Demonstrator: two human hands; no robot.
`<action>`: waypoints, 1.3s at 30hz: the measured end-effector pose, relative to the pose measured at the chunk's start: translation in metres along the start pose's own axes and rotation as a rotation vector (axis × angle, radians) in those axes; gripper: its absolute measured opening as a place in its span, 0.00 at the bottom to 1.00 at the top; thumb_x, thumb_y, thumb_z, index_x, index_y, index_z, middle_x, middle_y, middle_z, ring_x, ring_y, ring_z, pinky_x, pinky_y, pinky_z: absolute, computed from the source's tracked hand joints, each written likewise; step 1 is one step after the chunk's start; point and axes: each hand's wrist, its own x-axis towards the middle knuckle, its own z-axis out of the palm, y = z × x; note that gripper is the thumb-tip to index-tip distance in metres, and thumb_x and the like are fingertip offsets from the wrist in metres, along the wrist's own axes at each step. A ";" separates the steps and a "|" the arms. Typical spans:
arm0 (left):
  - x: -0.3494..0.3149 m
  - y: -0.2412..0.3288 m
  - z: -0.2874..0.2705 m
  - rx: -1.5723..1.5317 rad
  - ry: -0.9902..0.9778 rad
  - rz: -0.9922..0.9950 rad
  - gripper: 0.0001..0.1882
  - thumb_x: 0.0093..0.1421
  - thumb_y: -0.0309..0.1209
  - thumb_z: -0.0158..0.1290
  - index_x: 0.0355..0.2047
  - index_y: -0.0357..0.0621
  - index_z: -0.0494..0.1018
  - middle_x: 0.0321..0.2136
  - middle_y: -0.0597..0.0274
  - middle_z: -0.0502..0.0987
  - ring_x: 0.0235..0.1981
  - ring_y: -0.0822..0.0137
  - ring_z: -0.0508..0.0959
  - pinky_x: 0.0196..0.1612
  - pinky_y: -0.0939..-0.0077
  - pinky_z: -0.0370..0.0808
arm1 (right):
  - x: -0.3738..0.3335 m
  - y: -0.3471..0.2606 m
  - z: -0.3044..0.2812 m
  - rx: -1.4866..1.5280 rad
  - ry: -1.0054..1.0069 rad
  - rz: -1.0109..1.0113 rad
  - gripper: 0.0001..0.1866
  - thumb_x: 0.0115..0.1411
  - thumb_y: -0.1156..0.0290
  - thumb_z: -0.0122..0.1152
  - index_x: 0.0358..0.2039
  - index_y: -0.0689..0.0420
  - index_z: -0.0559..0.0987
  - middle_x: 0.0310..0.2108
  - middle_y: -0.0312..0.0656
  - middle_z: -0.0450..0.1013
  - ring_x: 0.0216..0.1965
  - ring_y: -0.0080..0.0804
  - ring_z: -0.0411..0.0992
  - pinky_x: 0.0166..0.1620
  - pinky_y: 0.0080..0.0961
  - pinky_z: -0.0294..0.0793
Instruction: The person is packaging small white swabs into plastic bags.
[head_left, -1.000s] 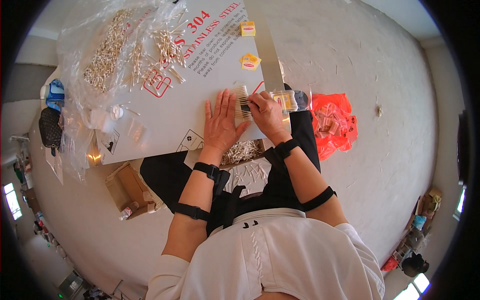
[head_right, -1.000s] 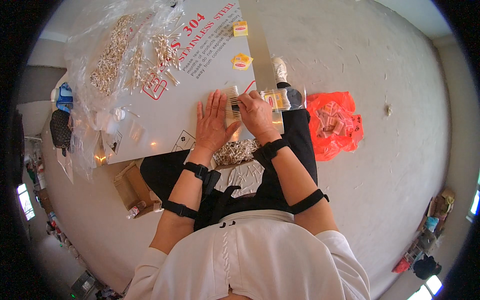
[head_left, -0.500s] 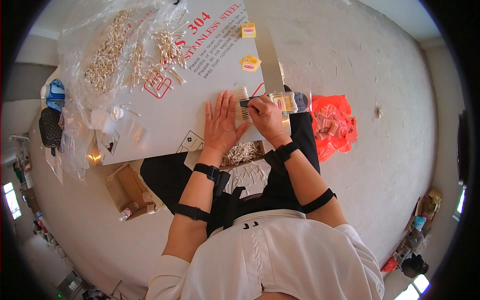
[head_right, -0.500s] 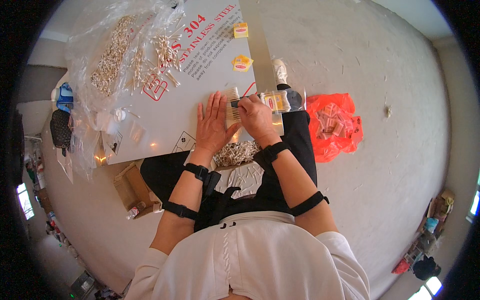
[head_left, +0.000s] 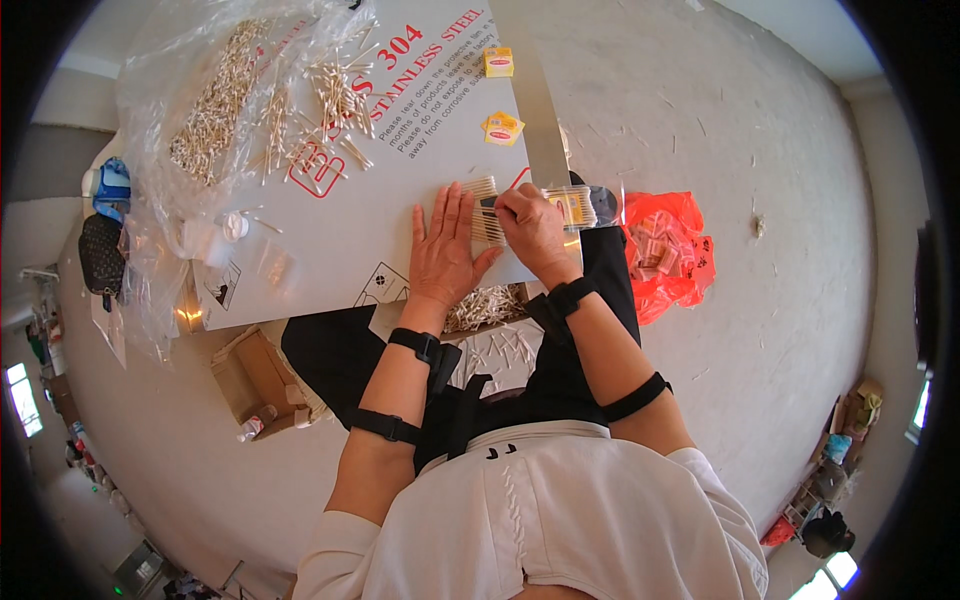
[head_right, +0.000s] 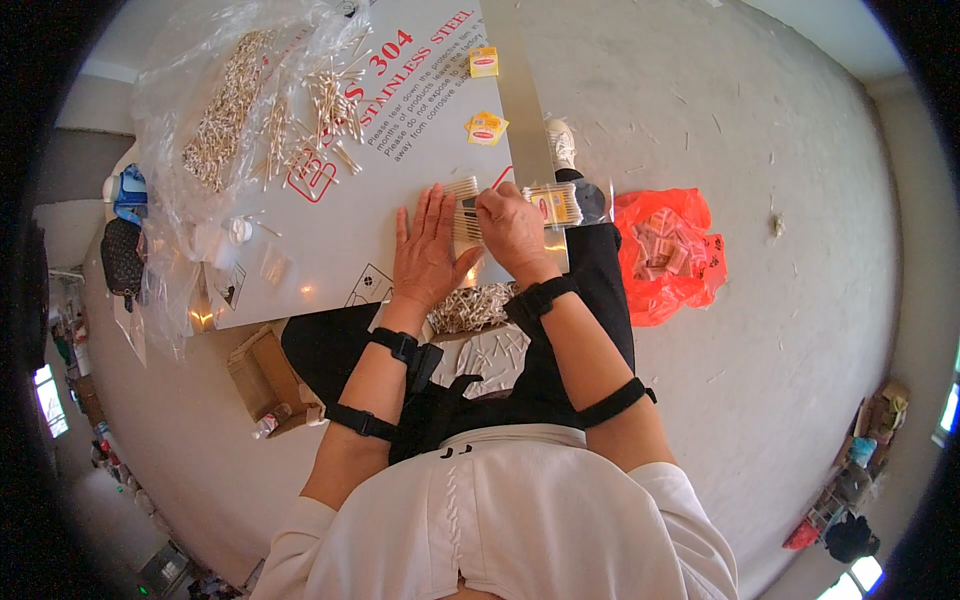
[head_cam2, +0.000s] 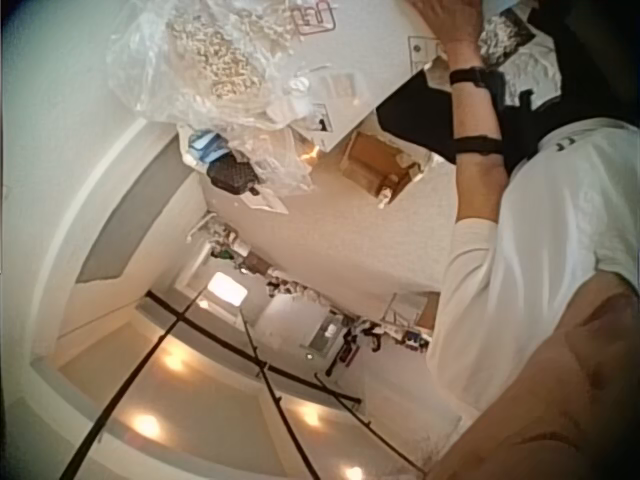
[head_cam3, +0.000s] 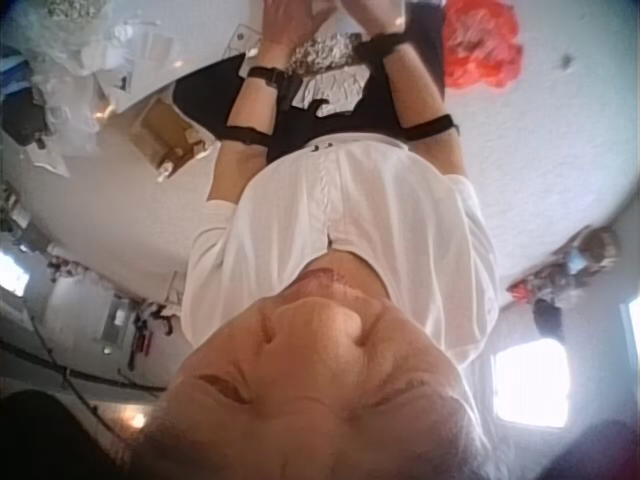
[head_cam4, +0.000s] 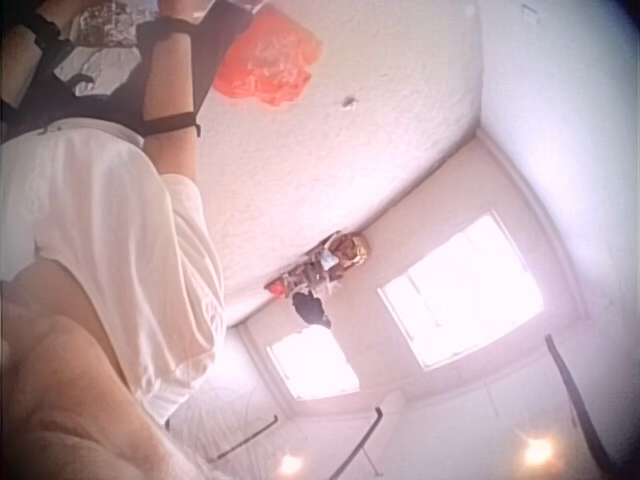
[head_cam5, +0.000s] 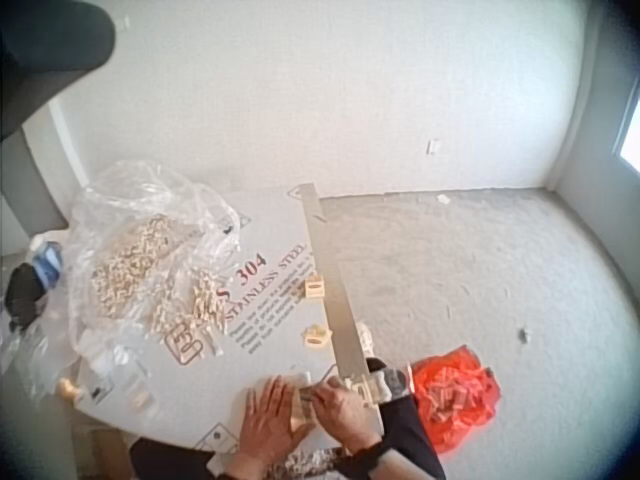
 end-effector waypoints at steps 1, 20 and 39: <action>0.000 0.000 0.000 -0.003 0.002 -0.002 0.46 0.57 0.58 0.48 0.66 0.41 0.50 0.68 0.54 0.48 0.70 0.58 0.46 0.68 0.48 0.39 | -0.001 -0.001 0.000 -0.001 0.000 0.000 0.04 0.52 0.71 0.61 0.30 0.53 0.80 0.27 0.40 0.73 0.30 0.42 0.74 0.33 0.36 0.71; -0.001 0.000 0.000 -0.007 -0.008 -0.005 0.46 0.58 0.58 0.47 0.66 0.40 0.48 0.68 0.53 0.48 0.69 0.56 0.47 0.68 0.46 0.39 | 0.019 -0.002 0.001 0.091 0.018 -0.014 0.05 0.54 0.72 0.58 0.32 0.54 0.80 0.29 0.45 0.72 0.31 0.48 0.74 0.34 0.41 0.74; -0.004 -0.003 0.004 -0.004 0.019 0.039 0.39 0.62 0.52 0.44 0.65 0.39 0.52 0.67 0.54 0.51 0.69 0.53 0.48 0.68 0.47 0.40 | 0.049 0.004 0.013 0.082 -0.020 -0.148 0.03 0.54 0.71 0.58 0.25 0.55 0.77 0.27 0.45 0.71 0.30 0.49 0.73 0.33 0.41 0.73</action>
